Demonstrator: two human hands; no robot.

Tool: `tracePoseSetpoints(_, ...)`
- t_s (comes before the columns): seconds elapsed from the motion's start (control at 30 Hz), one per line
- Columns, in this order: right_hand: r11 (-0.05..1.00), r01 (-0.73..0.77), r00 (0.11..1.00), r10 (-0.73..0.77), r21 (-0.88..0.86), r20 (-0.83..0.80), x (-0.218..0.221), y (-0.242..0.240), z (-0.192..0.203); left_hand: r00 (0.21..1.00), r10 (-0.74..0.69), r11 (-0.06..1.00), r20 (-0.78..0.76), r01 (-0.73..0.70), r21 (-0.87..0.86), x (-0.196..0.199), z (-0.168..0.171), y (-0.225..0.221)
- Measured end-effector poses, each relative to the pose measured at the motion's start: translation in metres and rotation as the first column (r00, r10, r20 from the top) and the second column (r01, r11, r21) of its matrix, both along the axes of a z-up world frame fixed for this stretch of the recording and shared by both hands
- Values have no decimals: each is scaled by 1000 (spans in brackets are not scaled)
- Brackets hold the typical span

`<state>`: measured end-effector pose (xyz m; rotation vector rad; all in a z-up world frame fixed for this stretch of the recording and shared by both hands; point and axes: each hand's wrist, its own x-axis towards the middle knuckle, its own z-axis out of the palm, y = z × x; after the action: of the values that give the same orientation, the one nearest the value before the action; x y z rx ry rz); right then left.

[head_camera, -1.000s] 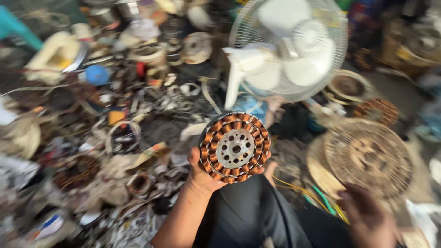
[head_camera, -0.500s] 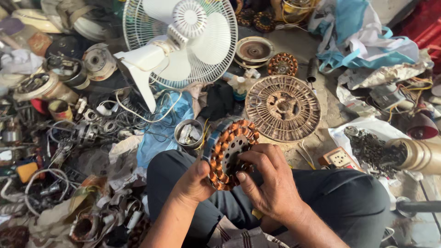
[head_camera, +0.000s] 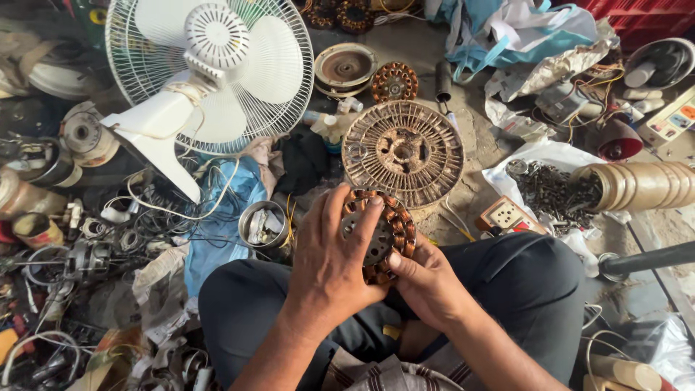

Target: The person winds a yellow insulated wire around the slots of a motor stator, using a yellow-handled screwdriver to guide and pack the turns. The person then picks up a completed copper coil and places it on a piece of newspaper.

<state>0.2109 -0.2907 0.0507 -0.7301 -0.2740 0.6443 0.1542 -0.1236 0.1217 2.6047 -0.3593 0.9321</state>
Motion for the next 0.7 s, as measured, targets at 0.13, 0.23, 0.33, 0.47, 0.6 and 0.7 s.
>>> tracePoseSetpoints(0.13,999,34,999,-34,11,-29,10,1,-12,998,52,999,-41,-52,-6,3,-13,-4)
tracePoseSetpoints(0.23,994,71,997,-71,-84,3,18,2,-17,997,45,981,-67,-57,-186,1,-25,5)
tracePoseSetpoints(0.33,948,198,976,-168,-249,135,24,7,-23,998,18,751,-62,-54,-657,-1,-42,12)
tracePoseSetpoints(0.47,787,281,959,-214,-549,184,28,-2,-35,925,-110,227,-363,-333,-915,1,-70,-9)
tracePoseSetpoints(0.6,856,202,976,-219,-476,20,24,-6,-63,870,182,435,-457,-488,-756,-37,-81,36)
tracePoseSetpoints(0.7,846,151,979,-198,-511,-38,29,-21,-90,708,690,695,-150,-707,-134,-89,-85,129)
